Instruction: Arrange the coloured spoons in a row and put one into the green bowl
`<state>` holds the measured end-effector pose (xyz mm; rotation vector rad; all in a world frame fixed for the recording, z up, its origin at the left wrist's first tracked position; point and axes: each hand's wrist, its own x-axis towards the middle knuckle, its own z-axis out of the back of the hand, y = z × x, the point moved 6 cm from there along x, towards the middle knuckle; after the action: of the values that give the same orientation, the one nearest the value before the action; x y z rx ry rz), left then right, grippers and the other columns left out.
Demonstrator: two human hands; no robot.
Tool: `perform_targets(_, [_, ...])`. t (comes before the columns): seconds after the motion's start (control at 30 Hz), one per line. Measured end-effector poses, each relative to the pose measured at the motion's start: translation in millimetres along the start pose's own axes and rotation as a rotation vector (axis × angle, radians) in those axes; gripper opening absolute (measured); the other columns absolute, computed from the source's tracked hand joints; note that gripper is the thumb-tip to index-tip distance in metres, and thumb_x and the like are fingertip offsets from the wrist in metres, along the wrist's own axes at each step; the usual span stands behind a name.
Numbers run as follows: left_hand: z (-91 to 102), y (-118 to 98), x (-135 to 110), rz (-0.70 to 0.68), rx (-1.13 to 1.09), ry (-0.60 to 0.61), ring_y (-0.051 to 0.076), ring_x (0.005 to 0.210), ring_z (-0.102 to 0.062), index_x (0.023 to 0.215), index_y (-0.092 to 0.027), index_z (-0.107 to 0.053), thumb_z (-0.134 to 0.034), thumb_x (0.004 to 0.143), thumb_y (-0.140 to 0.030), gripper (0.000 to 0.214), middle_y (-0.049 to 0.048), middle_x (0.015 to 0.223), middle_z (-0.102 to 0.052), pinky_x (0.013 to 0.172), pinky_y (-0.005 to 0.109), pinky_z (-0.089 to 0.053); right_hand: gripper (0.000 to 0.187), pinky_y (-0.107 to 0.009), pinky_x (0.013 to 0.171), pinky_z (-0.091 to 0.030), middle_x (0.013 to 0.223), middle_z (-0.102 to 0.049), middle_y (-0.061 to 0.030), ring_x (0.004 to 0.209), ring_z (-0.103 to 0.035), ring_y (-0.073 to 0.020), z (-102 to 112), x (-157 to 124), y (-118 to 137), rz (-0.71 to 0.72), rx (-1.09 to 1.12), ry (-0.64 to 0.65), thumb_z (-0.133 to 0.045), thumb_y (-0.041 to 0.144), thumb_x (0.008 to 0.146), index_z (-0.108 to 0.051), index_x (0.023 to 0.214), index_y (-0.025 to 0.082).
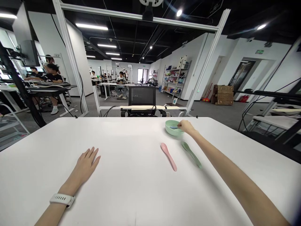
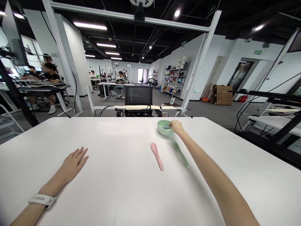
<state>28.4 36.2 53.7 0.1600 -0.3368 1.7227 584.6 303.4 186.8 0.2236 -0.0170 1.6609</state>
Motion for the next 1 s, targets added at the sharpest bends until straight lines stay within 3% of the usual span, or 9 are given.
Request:
perform_targets(0.1, [-0.6,1.2,0.6,0.0,-0.006,0.011,0.036,0.158,-0.048,0.157,-0.015,-0.06,-0.033,0.101,-0.052,0.072,0.0163,0.167,-0.056,0.128,0.057,-0.041,0.029,-0.034,0.095,-0.057,0.114,-0.086,-0.0125,0.108,-0.079,-0.0294,16.1,-16.1,-22.9,-0.015,0.078,-0.124,-0.063,0.019,0.092,-0.088,0.108,0.019])
perform_targets(0.23, [-2.7,2.4,1.4,-0.009,-0.002,0.013,0.037,0.159,-0.047,0.156,-0.014,-0.06,-0.034,0.101,-0.053,0.073,0.0166,0.168,-0.055,0.128,0.057,-0.04,0.028,-0.037,0.087,-0.058,0.107,-0.086,-0.0125,0.094,-0.079,-0.0311,24.8,-58.5,-81.6,-0.106,0.287,-0.341,-0.064,0.032,0.092,-0.087,0.103,0.019])
perform_targets(0.37, [-5.0,3.3,1.7,-0.001,-0.006,0.015,0.038,0.159,-0.047,0.157,-0.013,-0.058,-0.031,0.101,-0.056,0.076,0.0175,0.169,-0.053,0.128,0.057,-0.039,0.03,-0.043,0.08,-0.058,0.095,-0.085,-0.014,0.085,-0.079,-0.0349,0.2,-108.9,-139.8,-0.277,0.355,-0.393,-0.066,0.047,0.089,-0.084,0.09,0.023])
perform_targets(0.47, [-5.1,3.6,1.8,0.004,-0.013,0.014,0.038,0.159,-0.046,0.157,-0.013,-0.059,-0.029,0.1,-0.057,0.078,0.0176,0.169,-0.054,0.128,0.057,-0.039,0.025,-0.047,0.081,-0.057,0.09,-0.085,-0.0132,0.087,-0.079,-0.0376,-24.7,-135.0,-164.0,-0.373,0.354,-0.358,-0.067,0.047,0.084,-0.081,0.082,0.027])
perform_targets(0.67, [-3.2,3.5,0.9,0.007,-0.012,0.016,0.038,0.159,-0.047,0.158,-0.012,-0.058,-0.029,0.1,-0.057,0.078,0.017,0.169,-0.054,0.129,0.057,-0.038,0.021,-0.046,0.087,-0.056,0.106,-0.085,-0.0125,0.1,-0.079,-0.0369,-51.6,-148.2,-173.0,-0.483,0.303,-0.277,-0.067,0.032,0.081,-0.082,0.094,0.025])
perform_targets(0.8, [-4.2,5.0,0.9,-0.009,-0.011,0.018,0.039,0.159,-0.046,0.158,-0.01,-0.057,-0.027,0.101,-0.058,0.08,0.019,0.169,-0.053,0.128,0.058,-0.039,0.033,-0.043,0.09,-0.053,0.113,-0.084,-0.0141,0.106,-0.077,-0.0356,-55.5,-148.5,-171.4,-0.518,0.254,-0.262,-0.063,0.025,0.083,-0.081,0.11,0.019])
perform_targets(1.0, [-7.6,10.1,3.0,-0.017,0.01,0.017,0.038,0.159,-0.047,0.157,-0.01,-0.058,-0.028,0.101,-0.058,0.079,0.0187,0.168,-0.054,0.129,0.056,-0.039,0.035,-0.041,0.088,-0.051,0.115,-0.084,-0.0136,0.107,-0.076,-0.0336,-55.9,-151.8,-173.0,-0.533,0.239,-0.247,-0.063,0.022,0.086,-0.078,0.117,0.018])
